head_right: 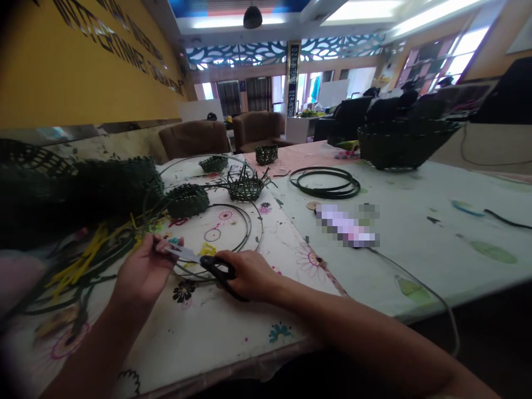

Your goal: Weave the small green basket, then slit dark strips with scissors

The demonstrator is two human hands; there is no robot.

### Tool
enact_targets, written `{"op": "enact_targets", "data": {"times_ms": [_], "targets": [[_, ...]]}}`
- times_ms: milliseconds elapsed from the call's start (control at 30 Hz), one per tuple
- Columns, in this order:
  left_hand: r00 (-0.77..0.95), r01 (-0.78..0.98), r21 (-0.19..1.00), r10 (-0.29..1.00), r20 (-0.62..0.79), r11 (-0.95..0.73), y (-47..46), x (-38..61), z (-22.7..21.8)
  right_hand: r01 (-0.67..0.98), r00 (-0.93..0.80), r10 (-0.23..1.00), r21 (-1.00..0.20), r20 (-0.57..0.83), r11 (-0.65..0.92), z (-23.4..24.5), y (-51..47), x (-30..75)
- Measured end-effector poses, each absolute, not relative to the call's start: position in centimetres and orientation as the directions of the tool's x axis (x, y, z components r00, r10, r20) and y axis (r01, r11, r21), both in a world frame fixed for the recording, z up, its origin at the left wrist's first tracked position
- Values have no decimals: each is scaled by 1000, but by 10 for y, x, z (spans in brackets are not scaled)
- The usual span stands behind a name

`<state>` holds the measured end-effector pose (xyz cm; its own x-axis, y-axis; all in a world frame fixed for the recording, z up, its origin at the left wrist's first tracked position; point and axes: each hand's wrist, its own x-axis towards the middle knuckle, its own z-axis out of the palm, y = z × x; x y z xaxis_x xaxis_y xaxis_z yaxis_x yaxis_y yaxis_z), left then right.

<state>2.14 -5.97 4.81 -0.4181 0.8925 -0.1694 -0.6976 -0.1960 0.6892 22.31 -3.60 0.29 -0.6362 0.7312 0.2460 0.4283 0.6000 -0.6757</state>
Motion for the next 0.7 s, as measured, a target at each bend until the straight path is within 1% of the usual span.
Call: {"op": "enact_targets", "data": {"times_ms": [67, 167, 300, 367, 500, 567, 633, 700], "targets": [[-420, -711, 672, 891, -171, -206, -59, 19, 48, 451, -603, 747, -654, 278, 607, 2, -34, 223], [-430, -714, 668, 885, -179, -211, -57, 16, 48, 390, -575, 743, -684, 341, 616, 1, -32, 224], [-392, -701, 696, 898, -198, -153, -57, 18, 46, 343, -498, 760, -710, 418, 615, 2, -31, 226], [-367, -697, 706, 909, -195, -130, -58, 21, 44, 326, -466, 774, -730, 428, 600, 2, -31, 227], [-310, -663, 745, 932, -186, -73, -59, 23, 38, 293, -434, 806, -783, 402, 548, 5, -30, 229], [-289, -618, 784, 945, -154, -62, -59, 25, 34, 249, -413, 825, -824, 384, 509, 7, -29, 230], [-261, -541, 837, 962, -81, -76, -61, 28, 31, 151, -412, 846, -890, 339, 430, 9, -29, 231], [-193, -433, 898, 981, -6, -80, -64, 33, 28, 18, -434, 863, -956, 257, 294, 11, -28, 232]]}}
